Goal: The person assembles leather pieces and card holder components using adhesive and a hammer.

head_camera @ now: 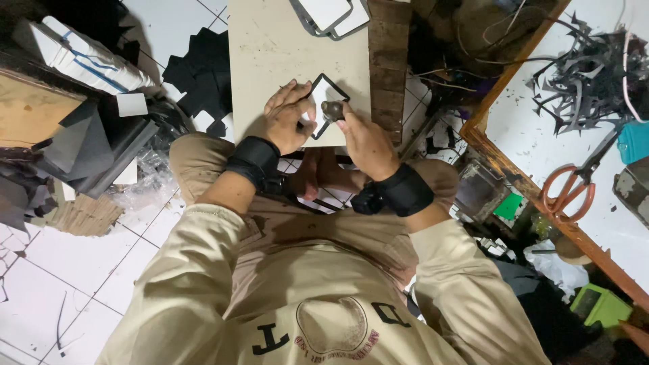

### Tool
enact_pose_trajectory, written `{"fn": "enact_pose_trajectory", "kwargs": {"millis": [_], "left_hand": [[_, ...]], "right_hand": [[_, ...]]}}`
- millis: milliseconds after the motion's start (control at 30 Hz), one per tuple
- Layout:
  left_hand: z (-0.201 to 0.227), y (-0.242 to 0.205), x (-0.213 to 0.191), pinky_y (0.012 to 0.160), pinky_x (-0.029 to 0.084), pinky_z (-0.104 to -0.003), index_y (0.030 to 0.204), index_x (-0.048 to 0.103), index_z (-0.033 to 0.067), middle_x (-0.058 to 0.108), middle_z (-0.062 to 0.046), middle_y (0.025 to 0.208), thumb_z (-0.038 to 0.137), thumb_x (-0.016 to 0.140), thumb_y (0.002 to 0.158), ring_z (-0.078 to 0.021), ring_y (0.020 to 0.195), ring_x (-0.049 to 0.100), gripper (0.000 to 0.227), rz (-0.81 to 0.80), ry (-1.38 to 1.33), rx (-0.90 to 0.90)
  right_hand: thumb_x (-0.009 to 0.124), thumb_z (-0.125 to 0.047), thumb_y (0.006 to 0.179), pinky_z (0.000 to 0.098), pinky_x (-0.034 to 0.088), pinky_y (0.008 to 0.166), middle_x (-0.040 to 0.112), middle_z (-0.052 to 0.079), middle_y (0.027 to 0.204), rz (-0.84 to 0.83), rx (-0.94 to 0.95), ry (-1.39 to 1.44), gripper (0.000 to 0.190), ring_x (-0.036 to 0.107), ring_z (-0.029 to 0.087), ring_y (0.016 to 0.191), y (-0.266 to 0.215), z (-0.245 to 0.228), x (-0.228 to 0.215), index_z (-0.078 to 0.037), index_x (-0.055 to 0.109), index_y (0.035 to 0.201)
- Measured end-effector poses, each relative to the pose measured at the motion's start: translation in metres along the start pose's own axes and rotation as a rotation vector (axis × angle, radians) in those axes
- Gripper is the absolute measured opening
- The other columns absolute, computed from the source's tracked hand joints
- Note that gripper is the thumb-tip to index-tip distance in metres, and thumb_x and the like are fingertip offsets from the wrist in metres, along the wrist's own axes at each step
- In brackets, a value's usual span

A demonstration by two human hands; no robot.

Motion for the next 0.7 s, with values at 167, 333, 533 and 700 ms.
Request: {"fn": "enact_pose_trajectory", "kwargs": {"millis": [167, 333, 533, 700], "left_hand": [[-0.002, -0.004, -0.002, 0.121, 0.02, -0.048, 0.098, 0.068, 0.0206, 0.044, -0.004, 0.163, 0.016, 0.077, 0.083, -0.0307, 0.156, 0.025, 0.018, -0.028, -0.024, 0.016], [-0.008, 0.0, 0.003, 0.121, 0.019, -0.048, 0.098, 0.069, 0.021, 0.044, -0.004, 0.162, 0.011, 0.073, 0.087, -0.0294, 0.155, 0.027, 0.015, -0.019, -0.003, 0.016], [-0.005, 0.0, -0.003, 0.123, 0.019, -0.047, 0.102, 0.069, 0.0176, 0.044, -0.006, 0.163, 0.007, 0.069, 0.091, -0.0317, 0.156, 0.026, 0.016, -0.035, -0.028, 0.068], [-0.021, 0.001, 0.013, 0.123, 0.019, -0.049, 0.117, 0.068, 0.0171, 0.043, -0.007, 0.162, 0.009, 0.068, 0.093, -0.032, 0.155, 0.026, 0.025, 0.047, -0.04, 0.127]], "right_hand": [[0.051, -0.023, 0.113, 0.0493, 0.052, 0.081, 0.068, 0.025, 0.108, -0.021, 0.009, -0.003, 0.031, 0.067, 0.045, 0.099, -0.015, 0.006, 0.024, -0.002, 0.054, 0.135], [0.05, -0.021, 0.112, 0.048, 0.052, 0.08, 0.068, 0.025, 0.108, -0.012, -0.091, 0.038, 0.039, 0.066, 0.045, 0.096, -0.014, -0.013, 0.009, 0.0, 0.051, 0.144], [0.052, -0.02, 0.111, 0.0459, 0.055, 0.075, 0.069, 0.023, 0.107, 0.026, -0.029, 0.008, 0.038, 0.069, 0.039, 0.089, -0.023, -0.006, 0.025, -0.001, 0.054, 0.144], [0.06, -0.017, 0.108, 0.0423, 0.057, 0.075, 0.07, 0.022, 0.112, 0.063, -0.195, -0.04, 0.04, 0.071, 0.038, 0.093, -0.025, -0.025, 0.011, -0.003, 0.053, 0.145]]}}
Point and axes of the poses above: each hand's wrist, its own y-axis towards the middle knuckle, its own x-axis out of the palm, z = x × y, the point moved 2 cm from there along y, towards the middle knuckle
